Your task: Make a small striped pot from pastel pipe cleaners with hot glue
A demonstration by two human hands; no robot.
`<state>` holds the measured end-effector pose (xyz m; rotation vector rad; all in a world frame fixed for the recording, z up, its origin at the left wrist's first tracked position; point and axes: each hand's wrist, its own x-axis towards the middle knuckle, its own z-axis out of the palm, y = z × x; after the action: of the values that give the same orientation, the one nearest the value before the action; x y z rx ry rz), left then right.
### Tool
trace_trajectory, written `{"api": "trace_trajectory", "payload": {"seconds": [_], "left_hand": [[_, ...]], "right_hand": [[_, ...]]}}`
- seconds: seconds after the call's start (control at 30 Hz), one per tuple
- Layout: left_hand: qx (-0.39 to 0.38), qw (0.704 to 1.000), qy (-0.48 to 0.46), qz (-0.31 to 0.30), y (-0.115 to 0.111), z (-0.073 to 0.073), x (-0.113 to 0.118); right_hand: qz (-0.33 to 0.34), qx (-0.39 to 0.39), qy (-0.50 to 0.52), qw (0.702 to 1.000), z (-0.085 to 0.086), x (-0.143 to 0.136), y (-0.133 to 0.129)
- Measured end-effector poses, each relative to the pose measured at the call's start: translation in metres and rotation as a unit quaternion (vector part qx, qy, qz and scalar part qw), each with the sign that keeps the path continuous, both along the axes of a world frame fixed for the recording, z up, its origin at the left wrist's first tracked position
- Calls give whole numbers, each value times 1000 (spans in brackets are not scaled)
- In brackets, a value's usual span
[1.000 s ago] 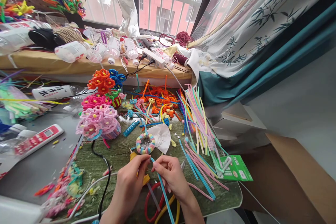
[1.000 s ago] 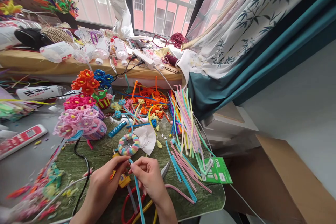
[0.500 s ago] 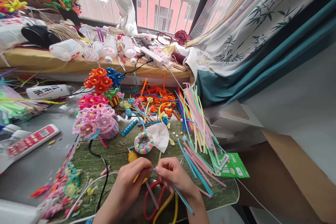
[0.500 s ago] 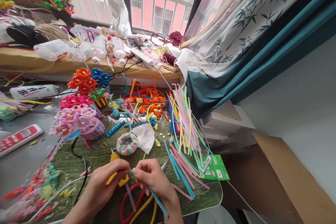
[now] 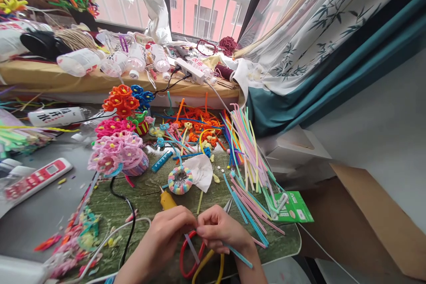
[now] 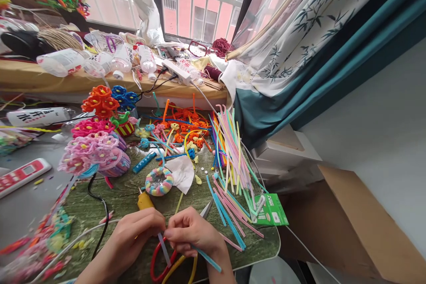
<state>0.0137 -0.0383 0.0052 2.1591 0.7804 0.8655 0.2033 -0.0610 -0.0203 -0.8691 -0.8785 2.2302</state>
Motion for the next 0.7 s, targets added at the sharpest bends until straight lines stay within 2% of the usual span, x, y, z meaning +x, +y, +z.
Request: {"api": "trace_trajectory", "payload": {"seconds": [0.1, 0.23, 0.43, 0.6, 0.7], "left_hand": [[42, 999, 7, 16, 0, 3, -1], [66, 994, 25, 80, 4, 6, -7], [70, 985, 20, 157, 6, 7, -15], [66, 979, 19, 194, 0, 9, -14], [75, 969, 26, 233, 4, 4, -14]], "right_hand": [[17, -1, -4, 1000, 1, 4, -2], [22, 18, -39, 999, -2, 17, -9], [-79, 58, -102, 990, -7, 35, -27], [-128, 89, -150, 976, -6, 36, -41], [-180, 111, -181, 961, -9, 36, -47]]}}
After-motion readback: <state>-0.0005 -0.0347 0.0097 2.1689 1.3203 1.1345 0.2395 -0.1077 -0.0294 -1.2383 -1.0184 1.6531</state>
